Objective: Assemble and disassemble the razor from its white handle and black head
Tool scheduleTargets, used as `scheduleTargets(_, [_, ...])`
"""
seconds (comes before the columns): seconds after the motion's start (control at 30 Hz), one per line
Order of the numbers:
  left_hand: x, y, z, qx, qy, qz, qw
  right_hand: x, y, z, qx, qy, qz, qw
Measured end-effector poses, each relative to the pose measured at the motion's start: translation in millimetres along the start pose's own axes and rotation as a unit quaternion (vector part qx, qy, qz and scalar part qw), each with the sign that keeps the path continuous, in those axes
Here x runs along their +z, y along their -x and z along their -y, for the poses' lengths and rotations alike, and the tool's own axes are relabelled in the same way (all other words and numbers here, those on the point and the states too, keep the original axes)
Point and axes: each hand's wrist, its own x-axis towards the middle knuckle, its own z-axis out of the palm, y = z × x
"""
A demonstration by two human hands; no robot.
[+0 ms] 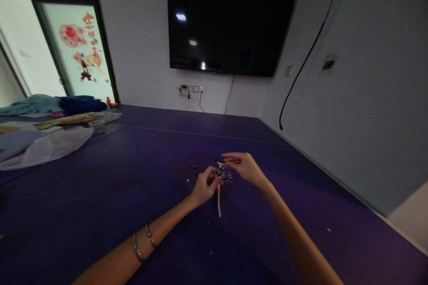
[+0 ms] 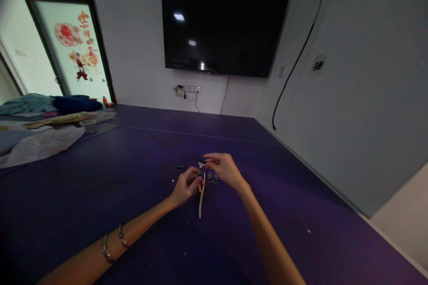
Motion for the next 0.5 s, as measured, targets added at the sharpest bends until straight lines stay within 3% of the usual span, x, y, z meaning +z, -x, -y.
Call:
scheduleTargets(0.27, [0.7, -1.6, -1.3, -0.008, 0.001, 0.007, 1.000, -0.2, -0.9, -3.3, -0.069, 0.061, 0.012, 0.996])
scheduleTargets(0.5, [1.0, -2.7, -6.1, -0.021, 0.009, 0.007, 1.000, 1.0, 0.3, -0.8, -0.075, 0.086, -0.006, 0.993])
